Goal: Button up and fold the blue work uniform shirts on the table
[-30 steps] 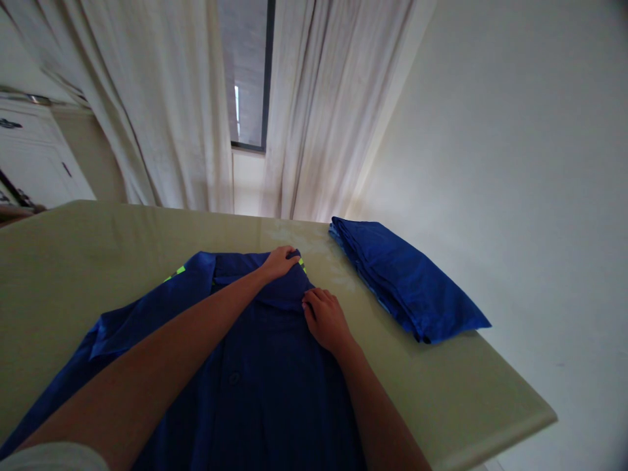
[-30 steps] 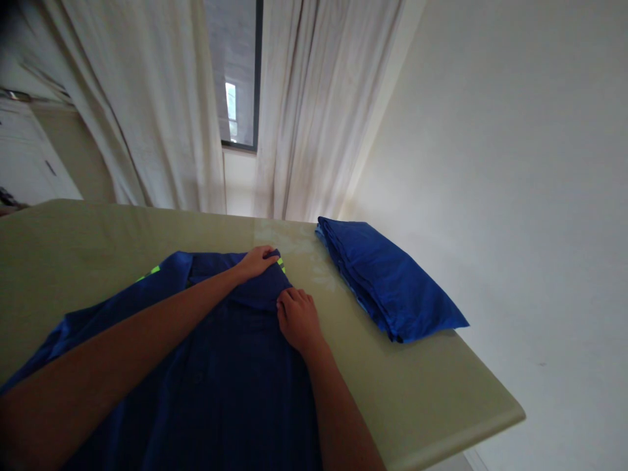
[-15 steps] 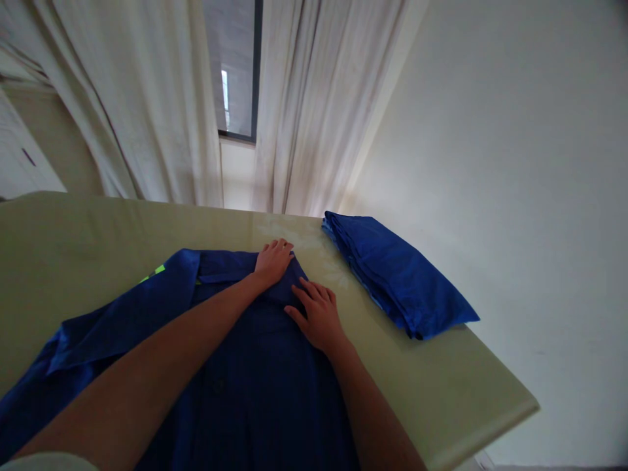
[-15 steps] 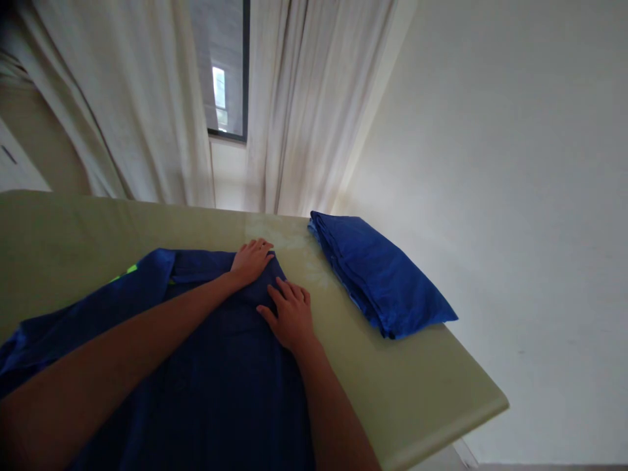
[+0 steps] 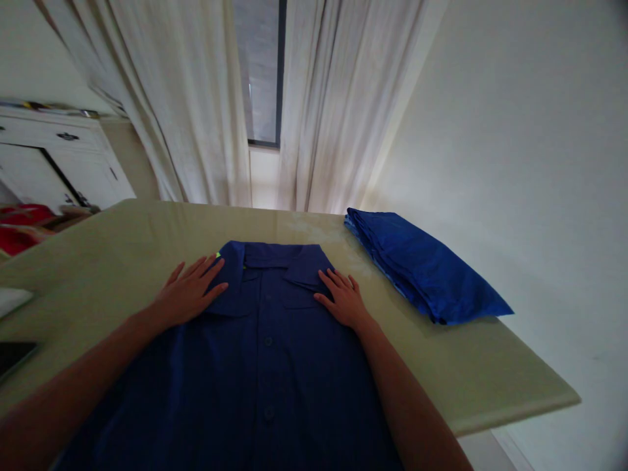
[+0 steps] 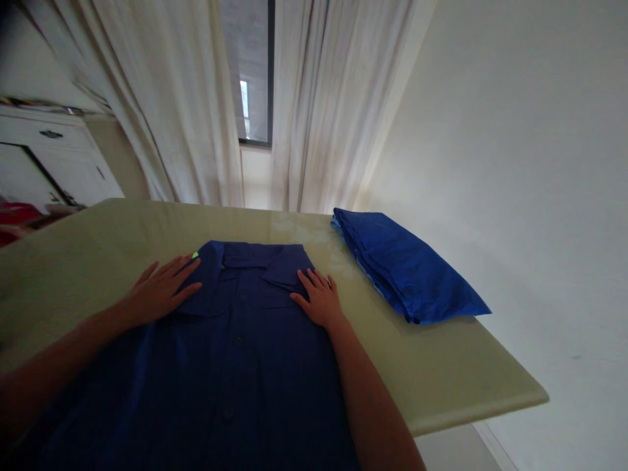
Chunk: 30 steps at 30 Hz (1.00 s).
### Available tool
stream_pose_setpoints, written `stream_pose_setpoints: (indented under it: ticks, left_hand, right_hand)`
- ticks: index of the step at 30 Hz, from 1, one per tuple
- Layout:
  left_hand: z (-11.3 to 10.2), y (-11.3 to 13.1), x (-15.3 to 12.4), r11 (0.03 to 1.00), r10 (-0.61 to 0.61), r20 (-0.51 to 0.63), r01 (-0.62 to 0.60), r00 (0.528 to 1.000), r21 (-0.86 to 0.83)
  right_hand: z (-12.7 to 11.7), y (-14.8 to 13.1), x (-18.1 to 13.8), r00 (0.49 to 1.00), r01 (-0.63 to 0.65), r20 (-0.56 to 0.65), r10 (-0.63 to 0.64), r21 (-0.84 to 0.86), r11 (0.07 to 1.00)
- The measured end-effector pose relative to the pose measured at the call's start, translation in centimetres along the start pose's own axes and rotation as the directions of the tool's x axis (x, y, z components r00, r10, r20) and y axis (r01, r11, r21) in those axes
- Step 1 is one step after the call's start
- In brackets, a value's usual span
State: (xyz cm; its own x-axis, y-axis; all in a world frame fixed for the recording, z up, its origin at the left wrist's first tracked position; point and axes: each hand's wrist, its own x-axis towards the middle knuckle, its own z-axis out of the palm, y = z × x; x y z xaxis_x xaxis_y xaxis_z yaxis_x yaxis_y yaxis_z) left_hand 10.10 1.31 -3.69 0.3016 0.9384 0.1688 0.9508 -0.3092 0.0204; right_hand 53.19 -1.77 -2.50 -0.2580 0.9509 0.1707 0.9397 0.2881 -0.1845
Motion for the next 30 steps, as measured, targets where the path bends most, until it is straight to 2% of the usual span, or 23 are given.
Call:
stream_pose_setpoints:
  ticks: [2, 5, 7, 9, 11, 12, 14, 16, 18, 21, 24, 27, 30]
  left_hand:
    - [-0.1, -1.5, -2.3, 0.996, -0.073, 0.036, 0.075, 0.997, -0.049]
    - [-0.5, -2.2, -3.4, 0.982, -0.073, 0.081, 0.086, 0.994, -0.169]
    - [-1.2, -2.5, -2.9, 0.962, -0.126, 0.051, 0.134, 0.991, -0.236]
    - [-2.2, -3.0, -1.9, 0.921, -0.255, 0.049, 0.258, 0.966, -0.292]
    - [-3.0, -3.7, -0.8, 0.869, -0.350, 0.115, 0.368, 0.930, -0.331]
    - [-3.3, -4.1, -0.3, 0.856, -0.355, 0.159, 0.389, 0.921, -0.342]
    - [-3.5, -4.6, 0.7, 0.865, -0.310, 0.218, 0.370, 0.925, -0.340]
    - [-3.3, -4.8, 1.5, 0.882, -0.281, 0.229, 0.345, 0.932, -0.321]
    - [-3.0, -4.6, 2.4, 0.881, -0.301, 0.235, 0.364, 0.924, -0.302]
    - [-2.6, -4.2, 3.9, 0.884, -0.308, 0.242, 0.370, 0.920, -0.285]
    - [-2.6, -3.7, 5.1, 0.887, -0.341, 0.188, 0.381, 0.921, -0.259]
    - [-2.7, -2.6, 5.3, 0.900, -0.372, 0.081, 0.381, 0.925, -0.213]
    - [-2.2, -1.2, 3.9, 0.962, -0.245, -0.020, 0.240, 0.969, -0.126]
  right_hand:
    - [-0.1, -0.3, 0.2, 0.998, 0.046, -0.043, -0.046, -0.004, 0.999]
    - [-0.3, -0.8, 0.3, 0.996, 0.049, -0.078, -0.052, -0.034, 0.998]
    - [-0.5, -1.1, 0.2, 0.993, 0.023, -0.113, -0.032, -0.082, 0.996]
    - [-0.8, -1.2, -0.2, 0.992, 0.026, -0.119, -0.039, -0.111, 0.994]
    - [-1.1, -1.0, -0.9, 0.995, 0.066, -0.073, -0.073, -0.093, 0.993]
    - [-1.2, -0.8, -1.3, 0.995, 0.091, -0.045, -0.094, -0.075, 0.993]
    - [-1.3, -0.4, -2.2, 0.994, 0.102, -0.022, -0.103, -0.049, 0.994]
    - [-1.3, 0.1, -2.9, 0.999, 0.038, -0.032, -0.040, -0.055, 0.998]
    - [-1.0, 0.5, -3.2, 0.999, -0.043, -0.018, 0.042, -0.068, 0.997]
    - [-0.4, 0.9, -2.5, 0.997, -0.068, 0.030, 0.070, -0.076, 0.995]
    - [0.2, 1.1, -0.4, 0.996, -0.073, 0.042, 0.076, -0.086, 0.994]
    - [0.5, 1.4, 2.0, 0.991, -0.124, 0.043, 0.129, -0.094, 0.988]
    - [0.8, 1.8, 3.7, 0.986, -0.161, 0.036, 0.164, -0.081, 0.984]
